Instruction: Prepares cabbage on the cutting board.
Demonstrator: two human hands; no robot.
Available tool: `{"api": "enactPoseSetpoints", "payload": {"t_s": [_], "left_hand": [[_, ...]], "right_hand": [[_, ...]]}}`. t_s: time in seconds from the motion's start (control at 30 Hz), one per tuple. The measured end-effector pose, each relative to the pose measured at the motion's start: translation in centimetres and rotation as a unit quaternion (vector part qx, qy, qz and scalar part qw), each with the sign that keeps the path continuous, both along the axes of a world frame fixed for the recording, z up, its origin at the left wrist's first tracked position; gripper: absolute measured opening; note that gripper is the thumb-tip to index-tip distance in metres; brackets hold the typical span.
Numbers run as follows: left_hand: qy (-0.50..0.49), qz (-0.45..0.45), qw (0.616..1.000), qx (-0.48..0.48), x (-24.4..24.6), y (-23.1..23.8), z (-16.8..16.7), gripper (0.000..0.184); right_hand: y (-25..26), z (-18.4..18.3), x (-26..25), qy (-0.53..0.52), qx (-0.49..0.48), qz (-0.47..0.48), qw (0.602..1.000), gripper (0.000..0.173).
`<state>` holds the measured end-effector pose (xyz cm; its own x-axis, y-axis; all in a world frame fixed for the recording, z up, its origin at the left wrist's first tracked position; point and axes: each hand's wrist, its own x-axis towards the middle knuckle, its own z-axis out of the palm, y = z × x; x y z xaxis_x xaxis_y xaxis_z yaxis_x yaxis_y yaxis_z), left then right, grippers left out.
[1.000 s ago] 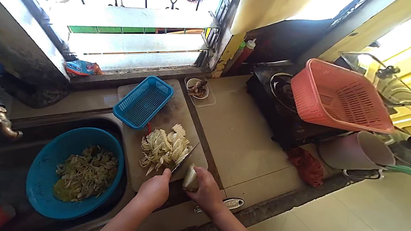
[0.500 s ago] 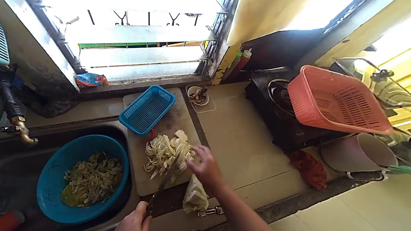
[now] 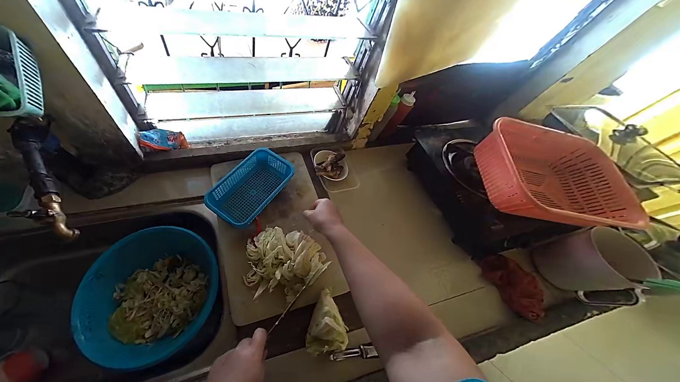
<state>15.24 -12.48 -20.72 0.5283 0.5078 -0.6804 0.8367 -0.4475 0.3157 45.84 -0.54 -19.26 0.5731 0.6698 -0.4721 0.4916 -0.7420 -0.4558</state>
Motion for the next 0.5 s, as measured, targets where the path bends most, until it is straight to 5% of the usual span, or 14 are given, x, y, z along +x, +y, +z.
{"api": "enactPoseSetpoints", "payload": {"t_s": [0.23,0.5], "left_hand": [[-0.030,-0.037,0.997,0.059,3.3,0.1,2.0,0.036],[-0.011,-0.077,0.996,0.048,3.5,0.2,1.5,0.035]], "right_hand": [[-9.5,1.2,1.9,-0.026,0.352,-0.147,0.924,0.036],[-19.7,-1.5,1.0,-0.014,0.358,-0.245,0.901,0.036]]}}
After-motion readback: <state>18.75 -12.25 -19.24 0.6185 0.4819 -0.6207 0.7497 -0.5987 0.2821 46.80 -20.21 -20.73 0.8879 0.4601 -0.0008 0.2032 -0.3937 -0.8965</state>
